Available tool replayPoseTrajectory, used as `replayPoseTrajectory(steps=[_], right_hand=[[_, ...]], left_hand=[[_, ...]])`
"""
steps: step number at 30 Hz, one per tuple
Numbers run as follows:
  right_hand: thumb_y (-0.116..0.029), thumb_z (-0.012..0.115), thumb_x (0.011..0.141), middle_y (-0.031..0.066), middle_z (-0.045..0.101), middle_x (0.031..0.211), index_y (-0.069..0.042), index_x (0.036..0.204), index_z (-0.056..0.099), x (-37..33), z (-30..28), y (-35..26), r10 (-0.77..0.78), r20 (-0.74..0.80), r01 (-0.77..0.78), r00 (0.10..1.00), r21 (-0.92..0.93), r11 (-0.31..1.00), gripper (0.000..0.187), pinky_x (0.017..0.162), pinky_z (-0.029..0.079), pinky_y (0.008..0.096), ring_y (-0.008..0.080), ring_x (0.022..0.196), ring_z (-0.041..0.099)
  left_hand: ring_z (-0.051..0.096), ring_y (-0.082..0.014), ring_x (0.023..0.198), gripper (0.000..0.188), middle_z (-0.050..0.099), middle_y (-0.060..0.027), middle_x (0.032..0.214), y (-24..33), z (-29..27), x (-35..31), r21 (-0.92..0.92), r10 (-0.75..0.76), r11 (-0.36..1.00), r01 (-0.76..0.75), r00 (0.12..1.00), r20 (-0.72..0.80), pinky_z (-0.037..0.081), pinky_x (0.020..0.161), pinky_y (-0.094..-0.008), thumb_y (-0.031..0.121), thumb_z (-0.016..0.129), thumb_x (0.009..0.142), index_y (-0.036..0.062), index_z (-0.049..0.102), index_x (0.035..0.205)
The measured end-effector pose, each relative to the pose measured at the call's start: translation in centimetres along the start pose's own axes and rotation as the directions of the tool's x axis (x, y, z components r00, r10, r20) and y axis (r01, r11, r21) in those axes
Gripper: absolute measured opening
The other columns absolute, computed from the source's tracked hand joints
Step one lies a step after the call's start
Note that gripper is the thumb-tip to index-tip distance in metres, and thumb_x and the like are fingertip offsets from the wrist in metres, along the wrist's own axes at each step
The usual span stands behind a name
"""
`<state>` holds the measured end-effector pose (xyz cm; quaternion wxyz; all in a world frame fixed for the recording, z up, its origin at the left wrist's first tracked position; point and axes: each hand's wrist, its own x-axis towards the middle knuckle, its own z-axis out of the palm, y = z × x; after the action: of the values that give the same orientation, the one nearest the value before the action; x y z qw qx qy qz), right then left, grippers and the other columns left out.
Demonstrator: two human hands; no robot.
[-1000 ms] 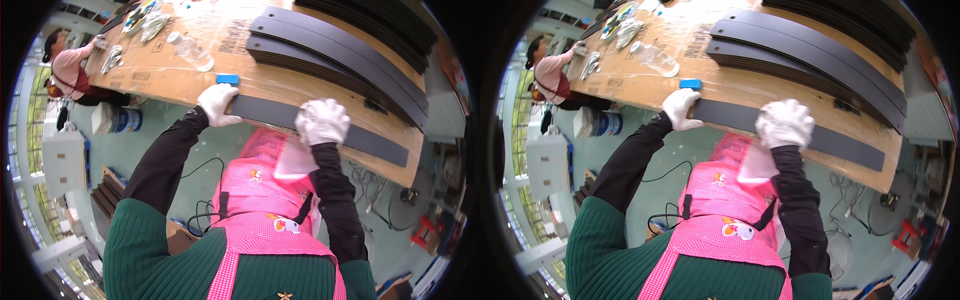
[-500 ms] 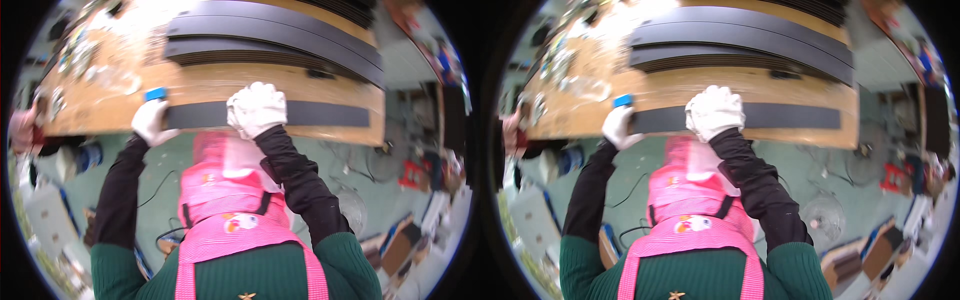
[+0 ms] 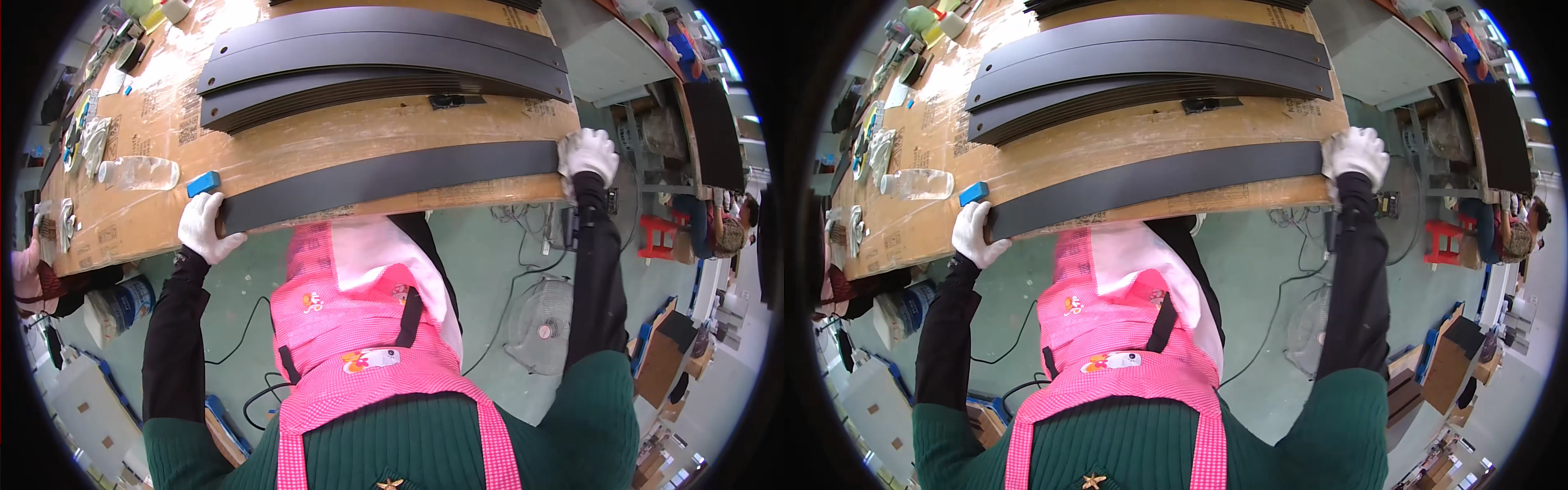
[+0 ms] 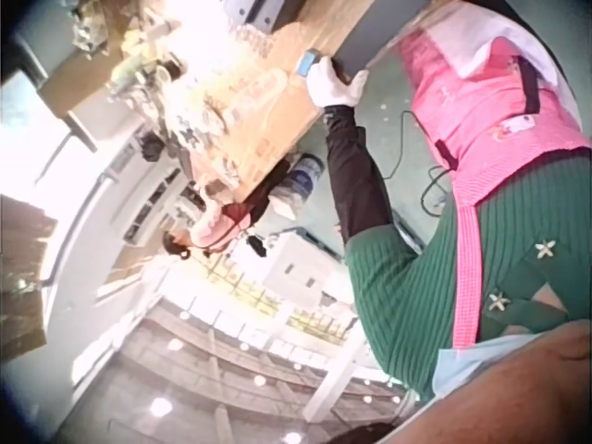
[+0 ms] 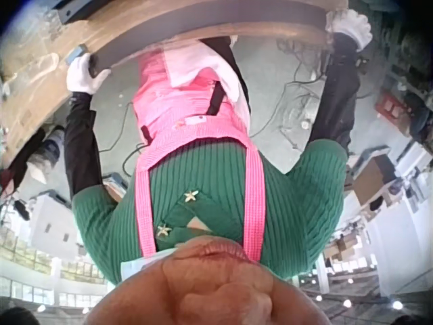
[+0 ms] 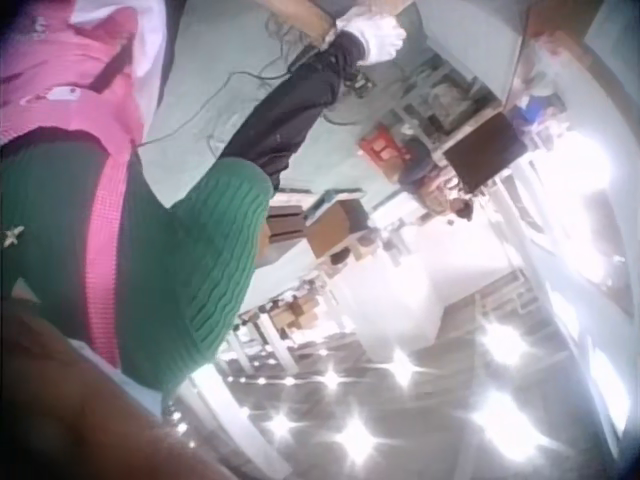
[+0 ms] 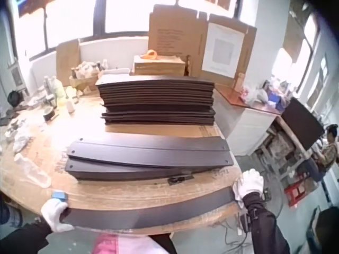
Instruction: Cleaning long black metal strips using a cloth and liquid solvent on a workbench.
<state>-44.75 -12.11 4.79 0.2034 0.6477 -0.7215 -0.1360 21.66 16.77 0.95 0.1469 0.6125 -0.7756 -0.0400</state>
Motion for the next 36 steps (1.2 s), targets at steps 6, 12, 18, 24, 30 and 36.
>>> replayPoseTrajectory(steps=[6, 12, 18, 24, 30, 36], right_hand=[[-0.026, 0.074, 0.092, 0.0089, 0.066, 0.102, -0.017, 0.111, 0.074, -6.2, -0.3, -0.9, -0.275, -0.577, 0.528, 0.769, 0.331, 0.782, 0.022, 0.088, 0.053, 0.0498, 0.0357, 0.100, 0.065], [-0.026, 0.078, 0.084, 0.0061, 0.066, 0.111, -0.020, 0.109, 0.072, -12.5, -1.1, -9.4, -0.320, -0.600, 0.606, 0.734, 0.365, 0.706, 0.026, 0.094, 0.050, 0.0479, 0.0314, 0.108, 0.063], [-0.036, 0.078, 0.075, 0.0075, 0.065, 0.109, -0.016, 0.118, 0.073, -20.8, -9.9, -23.2, -0.365, -0.681, 0.735, 0.635, 0.389, 0.555, 0.047, 0.084, 0.049, 0.0477, 0.0305, 0.105, 0.064], [-0.031, 0.080, 0.073, 0.0102, 0.065, 0.109, -0.009, 0.114, 0.073, -26.6, -17.1, -34.3, -0.452, -0.719, 0.832, 0.528, 0.545, 0.106, 0.047, 0.083, 0.048, 0.0517, 0.0343, 0.099, 0.062], [-0.030, 0.078, 0.073, 0.0196, 0.062, 0.106, -0.014, 0.098, 0.068, -29.2, -21.3, -41.6, -0.500, -0.713, 0.825, 0.491, 0.565, 0.004, 0.031, 0.090, 0.048, 0.0546, 0.0410, 0.106, 0.061], [-0.029, 0.078, 0.074, 0.0149, 0.065, 0.099, -0.014, 0.097, 0.070, -26.6, -21.3, -37.0, -0.635, -0.634, 0.778, 0.442, 0.623, -0.080, 0.029, 0.079, 0.054, 0.0508, 0.0357, 0.096, 0.066]], left_hand=[[0.062, -0.0434, 0.098, 0.087, 0.061, -0.0198, 0.108, -0.1, 0.2, 0.4, -0.012, 0.059, 0.998, -0.060, 0.997, -0.049, 0.052, 0.086, -0.0511, 0.038, 0.093, 0.062, 0.0015, 0.058, 0.133], [0.063, -0.0398, 0.097, 0.084, 0.063, -0.0170, 0.106, -0.2, -0.3, 0.3, 0.004, 0.091, 0.996, -0.091, 0.993, -0.072, 0.052, 0.086, -0.0483, 0.043, 0.094, 0.064, 0.0010, 0.060, 0.128], [0.064, -0.0397, 0.098, 0.083, 0.063, -0.0171, 0.107, -0.1, -0.4, 0.2, -0.033, 0.046, 0.998, -0.047, 0.998, -0.040, 0.052, 0.087, -0.0481, 0.042, 0.094, 0.066, 0.0005, 0.060, 0.129], [0.065, -0.0394, 0.098, 0.078, 0.063, -0.0175, 0.104, 0.3, -1.1, 0.3, -0.017, 0.021, 1.000, -0.021, 1.000, -0.017, 0.052, 0.086, -0.0490, 0.044, 0.093, 0.068, 0.0020, 0.060, 0.125], [0.065, -0.0375, 0.095, 0.058, 0.064, -0.0153, 0.100, -1.4, 0.6, 0.9, -0.039, 0.110, 0.993, -0.112, 0.993, -0.041, 0.052, 0.085, -0.0490, 0.033, 0.081, 0.076, 0.0051, 0.062, 0.123], [0.065, -0.0392, 0.102, 0.072, 0.065, -0.0177, 0.105, -0.8, 0.3, -0.3, -0.025, 0.046, 0.999, -0.047, 0.998, -0.039, 0.052, 0.092, -0.0495, 0.040, 0.086, 0.073, 0.0033, 0.062, 0.129]])
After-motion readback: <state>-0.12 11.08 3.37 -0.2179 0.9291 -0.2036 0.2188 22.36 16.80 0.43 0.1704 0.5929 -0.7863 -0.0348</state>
